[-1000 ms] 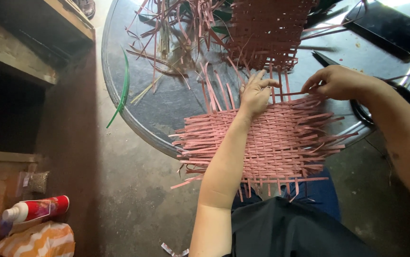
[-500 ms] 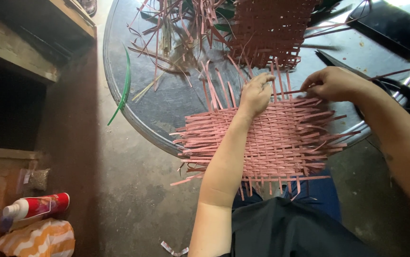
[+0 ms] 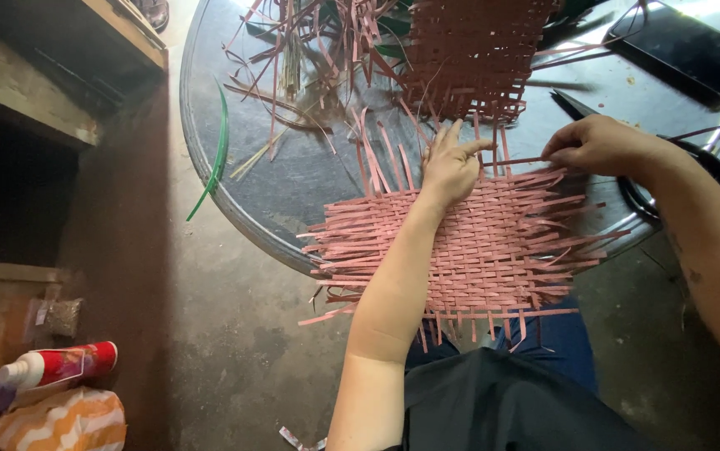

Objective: Weaving a flat mat or basket base using pink plastic strapping strips on a round metal table.

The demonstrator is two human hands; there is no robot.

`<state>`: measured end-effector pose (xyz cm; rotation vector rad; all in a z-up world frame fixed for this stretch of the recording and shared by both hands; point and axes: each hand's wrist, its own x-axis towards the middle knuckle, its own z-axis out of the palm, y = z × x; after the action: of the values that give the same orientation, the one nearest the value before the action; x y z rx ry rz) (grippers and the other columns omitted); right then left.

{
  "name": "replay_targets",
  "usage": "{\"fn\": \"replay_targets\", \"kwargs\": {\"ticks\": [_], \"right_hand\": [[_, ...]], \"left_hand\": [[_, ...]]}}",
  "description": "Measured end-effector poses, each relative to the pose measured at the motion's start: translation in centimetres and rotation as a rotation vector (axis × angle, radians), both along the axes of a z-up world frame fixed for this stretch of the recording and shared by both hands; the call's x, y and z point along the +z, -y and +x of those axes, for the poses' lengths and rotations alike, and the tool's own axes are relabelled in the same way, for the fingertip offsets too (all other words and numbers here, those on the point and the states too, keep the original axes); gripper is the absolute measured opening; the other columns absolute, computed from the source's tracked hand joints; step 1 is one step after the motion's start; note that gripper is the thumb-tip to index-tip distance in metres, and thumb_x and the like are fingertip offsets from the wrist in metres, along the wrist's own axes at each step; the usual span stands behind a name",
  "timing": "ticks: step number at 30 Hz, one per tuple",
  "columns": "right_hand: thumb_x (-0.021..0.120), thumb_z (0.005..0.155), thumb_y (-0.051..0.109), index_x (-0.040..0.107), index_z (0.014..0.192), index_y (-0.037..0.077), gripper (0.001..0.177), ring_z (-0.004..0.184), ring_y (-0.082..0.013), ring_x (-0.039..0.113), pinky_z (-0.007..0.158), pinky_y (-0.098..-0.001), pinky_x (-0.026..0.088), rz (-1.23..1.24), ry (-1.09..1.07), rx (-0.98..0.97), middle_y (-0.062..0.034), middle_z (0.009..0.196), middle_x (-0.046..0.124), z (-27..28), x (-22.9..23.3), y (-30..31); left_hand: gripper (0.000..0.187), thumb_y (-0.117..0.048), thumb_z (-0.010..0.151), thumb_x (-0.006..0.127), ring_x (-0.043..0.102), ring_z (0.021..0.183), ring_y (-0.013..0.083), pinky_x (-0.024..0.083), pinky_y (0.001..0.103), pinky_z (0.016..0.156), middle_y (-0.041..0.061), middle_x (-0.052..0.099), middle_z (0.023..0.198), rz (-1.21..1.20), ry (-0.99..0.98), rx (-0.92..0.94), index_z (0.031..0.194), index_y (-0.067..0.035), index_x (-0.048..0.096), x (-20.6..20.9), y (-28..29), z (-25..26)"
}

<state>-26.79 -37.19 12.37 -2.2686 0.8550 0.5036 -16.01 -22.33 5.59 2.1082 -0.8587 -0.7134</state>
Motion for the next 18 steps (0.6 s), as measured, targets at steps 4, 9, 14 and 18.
{"fn": "replay_targets", "kwargs": {"ticks": [4, 9, 14, 18], "right_hand": [[0.053, 0.079, 0.004, 0.065, 0.099, 0.006, 0.024, 0.098, -0.0234, 0.054, 0.087, -0.0359, 0.038, 0.125, 0.092, -0.023, -0.0123, 0.106, 0.060, -0.1, 0.2, -0.2], [0.053, 0.080, -0.002, 0.064, 0.097, -0.001, 0.020, 0.084, -0.0249, 0.055, 0.075, -0.0346, 0.042, 0.255, 0.139, -0.111, -0.0165, 0.097, 0.061, -0.7, -0.5, 0.8], [0.053, 0.080, -0.005, 0.065, 0.094, -0.002, 0.018, 0.084, -0.0239, 0.055, 0.076, -0.0331, 0.043, 0.302, 0.128, -0.145, -0.0171, 0.091, 0.063, -0.9, -0.6, 1.1], [0.056, 0.079, -0.002, 0.065, 0.095, -0.002, 0.018, 0.086, -0.0226, 0.056, 0.079, -0.0317, 0.043, 0.280, 0.132, -0.076, -0.0151, 0.094, 0.064, -0.5, -2.1, 2.5]], "left_hand": [[0.041, -0.008, 0.069, 0.036, 0.012, 0.130, 0.0262, 0.000, 0.049, 0.104, 0.010, 0.024, 0.139, -0.145, -0.001, 0.029, 0.098, -0.020, 0.062, -1.6, 0.1, 0.6], [0.041, -0.008, 0.070, 0.036, 0.012, 0.130, 0.0263, 0.001, 0.049, 0.104, 0.010, 0.025, 0.138, -0.159, 0.005, 0.018, 0.095, -0.022, 0.064, -2.1, 0.2, 0.8], [0.037, -0.009, 0.070, 0.037, 0.016, 0.129, 0.0271, 0.004, 0.049, 0.104, 0.010, 0.029, 0.136, -0.185, 0.032, 0.018, 0.090, -0.023, 0.065, -3.1, 0.5, 1.2], [0.038, -0.009, 0.068, 0.037, 0.016, 0.130, 0.0252, -0.001, 0.052, 0.103, 0.007, 0.030, 0.136, -0.157, 0.021, 0.015, 0.089, -0.023, 0.065, -2.6, 0.4, 1.1]]}}
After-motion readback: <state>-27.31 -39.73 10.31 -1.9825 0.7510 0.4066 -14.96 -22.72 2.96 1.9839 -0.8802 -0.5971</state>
